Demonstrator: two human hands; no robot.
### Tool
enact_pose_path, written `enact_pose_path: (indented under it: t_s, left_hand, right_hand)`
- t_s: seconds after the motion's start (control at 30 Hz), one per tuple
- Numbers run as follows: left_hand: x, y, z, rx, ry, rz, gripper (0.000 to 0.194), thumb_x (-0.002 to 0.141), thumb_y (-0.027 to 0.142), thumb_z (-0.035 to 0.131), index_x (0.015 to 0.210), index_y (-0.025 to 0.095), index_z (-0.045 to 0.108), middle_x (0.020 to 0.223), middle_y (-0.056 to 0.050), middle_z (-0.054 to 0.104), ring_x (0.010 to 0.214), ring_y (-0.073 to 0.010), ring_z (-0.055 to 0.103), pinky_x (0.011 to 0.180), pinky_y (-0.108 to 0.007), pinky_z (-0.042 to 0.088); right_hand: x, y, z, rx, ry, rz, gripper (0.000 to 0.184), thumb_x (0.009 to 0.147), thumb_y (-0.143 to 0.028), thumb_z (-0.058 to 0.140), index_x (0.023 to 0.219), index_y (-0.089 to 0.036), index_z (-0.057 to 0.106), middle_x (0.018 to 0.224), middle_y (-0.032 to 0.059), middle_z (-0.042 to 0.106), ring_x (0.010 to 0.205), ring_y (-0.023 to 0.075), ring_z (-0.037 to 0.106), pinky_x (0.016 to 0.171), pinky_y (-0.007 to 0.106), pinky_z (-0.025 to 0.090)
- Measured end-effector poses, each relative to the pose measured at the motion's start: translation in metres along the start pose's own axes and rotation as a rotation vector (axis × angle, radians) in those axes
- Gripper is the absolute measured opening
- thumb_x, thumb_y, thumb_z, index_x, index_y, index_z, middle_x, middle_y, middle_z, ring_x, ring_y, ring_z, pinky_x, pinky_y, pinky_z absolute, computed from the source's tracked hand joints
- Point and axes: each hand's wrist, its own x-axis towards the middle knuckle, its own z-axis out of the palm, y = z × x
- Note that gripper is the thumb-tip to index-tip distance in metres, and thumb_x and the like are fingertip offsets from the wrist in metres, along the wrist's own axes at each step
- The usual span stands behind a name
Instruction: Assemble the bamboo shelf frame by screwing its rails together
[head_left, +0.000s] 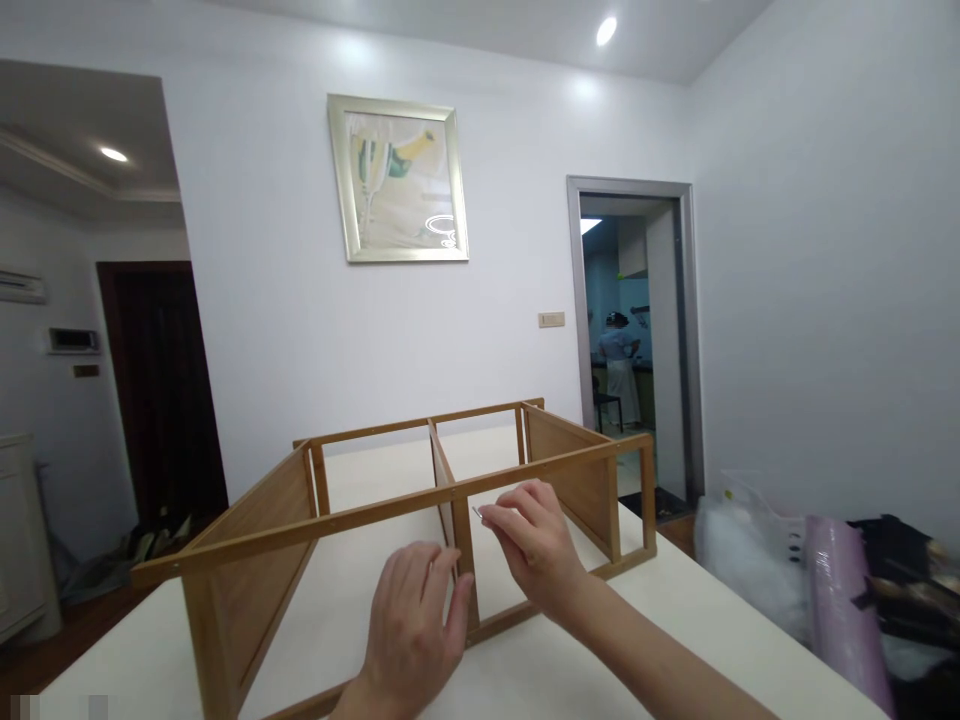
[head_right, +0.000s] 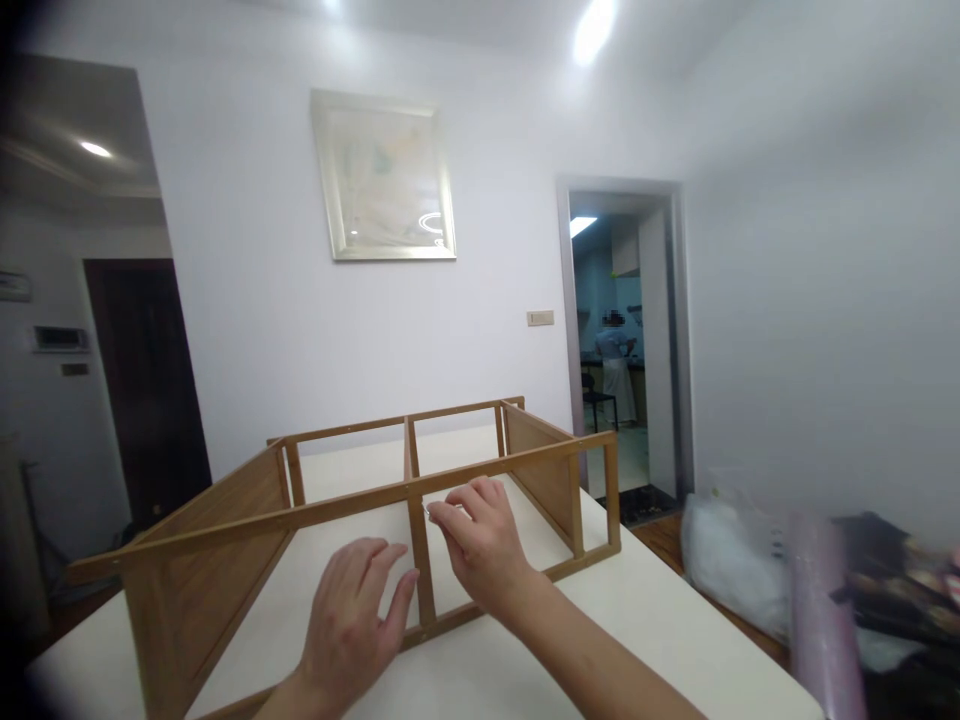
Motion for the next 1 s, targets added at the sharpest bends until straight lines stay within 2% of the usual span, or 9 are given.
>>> enact_pose_path:
  t_s: [0.1, 0.17, 0.23, 0.3, 0.37, 0.5, 0.63, 0.87, 1.0]
  left_hand:
    - [0.043, -0.003, -0.008, 0.128, 0.11, -0.054, 0.027, 0.089, 0.022, 0.059, 0.115, 0.014, 0.056, 0.106, -0.014, 0.063, 0.105, -0.0298, 0.057, 0.095, -0.046, 0.043]
    - [0.061, -0.007, -0.006, 0.173, 0.082, -0.111, 0.026, 0.09, 0.026, 0.058, 0.112, 0.012, 0.057, 0.103, -0.014, 0.064, 0.102, -0.03, 0.058, 0.095, -0.047, 0.042]
    - [0.068, -0.011, 0.0, 0.193, 0.023, -0.161, 0.019, 0.09, 0.028, 0.057, 0.103, 0.014, 0.059, 0.091, -0.01, 0.065, 0.09, -0.0283, 0.059, 0.087, -0.045, 0.042]
    - [0.068, -0.014, 0.006, 0.206, -0.009, -0.192, 0.014, 0.09, 0.028, 0.056, 0.095, 0.016, 0.061, 0.081, -0.007, 0.064, 0.08, -0.0265, 0.057, 0.081, -0.043, 0.041]
    - [0.065, -0.014, 0.01, 0.222, -0.003, -0.202, 0.013, 0.09, 0.028, 0.055, 0.091, 0.017, 0.061, 0.078, -0.006, 0.063, 0.076, -0.0257, 0.055, 0.079, -0.042, 0.039]
    - [0.061, -0.014, 0.012, 0.232, 0.007, -0.194, 0.015, 0.092, 0.029, 0.053, 0.092, 0.017, 0.062, 0.078, -0.006, 0.061, 0.078, -0.0256, 0.053, 0.081, -0.041, 0.036]
    - [0.06, -0.016, 0.011, 0.233, -0.006, -0.192, 0.02, 0.095, 0.032, 0.048, 0.094, 0.017, 0.062, 0.079, -0.007, 0.061, 0.079, -0.0256, 0.053, 0.082, -0.041, 0.036]
    - [0.06, -0.016, 0.011, 0.227, -0.019, -0.19, 0.018, 0.096, 0.028, 0.046, 0.095, 0.017, 0.061, 0.08, -0.006, 0.06, 0.08, -0.025, 0.053, 0.083, -0.041, 0.036]
    - [0.06, -0.016, 0.01, 0.216, -0.029, -0.203, 0.017, 0.095, 0.026, 0.047, 0.095, 0.017, 0.061, 0.08, -0.006, 0.059, 0.081, -0.0257, 0.052, 0.083, -0.041, 0.035]
  right_hand:
    - [0.022, -0.001, 0.006, -0.083, -0.008, -0.034, 0.018, 0.093, -0.01, 0.052, 0.095, -0.022, 0.066, 0.083, 0.0043, 0.065, 0.079, 0.0181, 0.051, 0.074, 0.036, 0.04]
    - [0.031, 0.001, 0.012, -0.096, -0.029, -0.067, 0.019, 0.093, -0.009, 0.051, 0.094, -0.021, 0.065, 0.084, 0.0045, 0.066, 0.083, 0.0188, 0.052, 0.079, 0.037, 0.042]
    - [0.035, 0.003, 0.016, -0.088, -0.057, -0.108, 0.021, 0.094, -0.008, 0.048, 0.097, -0.021, 0.064, 0.086, 0.0049, 0.066, 0.087, 0.019, 0.053, 0.086, 0.039, 0.043]
    - [0.036, 0.004, 0.017, -0.092, -0.081, -0.144, 0.023, 0.094, -0.007, 0.045, 0.099, -0.021, 0.064, 0.088, 0.0053, 0.065, 0.087, 0.0185, 0.053, 0.09, 0.04, 0.043]
    - [0.036, 0.005, 0.016, -0.117, -0.104, -0.167, 0.024, 0.094, -0.006, 0.044, 0.1, -0.02, 0.064, 0.088, 0.0057, 0.065, 0.083, 0.018, 0.053, 0.087, 0.039, 0.043]
    - [0.039, 0.005, 0.012, -0.173, -0.152, -0.196, 0.024, 0.095, -0.006, 0.043, 0.098, -0.019, 0.064, 0.087, 0.0063, 0.063, 0.081, 0.0178, 0.051, 0.077, 0.035, 0.041]
    - [0.043, 0.003, 0.007, -0.25, -0.236, -0.257, 0.023, 0.096, -0.007, 0.043, 0.097, -0.018, 0.063, 0.085, 0.0057, 0.061, 0.079, 0.0178, 0.049, 0.075, 0.035, 0.039]
    - [0.055, 0.0, -0.002, -0.431, -0.351, -0.458, 0.023, 0.097, -0.01, 0.04, 0.094, -0.015, 0.062, 0.083, 0.0067, 0.059, 0.08, 0.0196, 0.048, 0.088, 0.043, 0.039]
    - [0.064, 0.001, -0.007, -0.45, -0.374, -0.576, 0.024, 0.097, -0.009, 0.041, 0.091, -0.016, 0.063, 0.08, 0.0053, 0.059, 0.08, 0.0192, 0.049, 0.095, 0.046, 0.038]
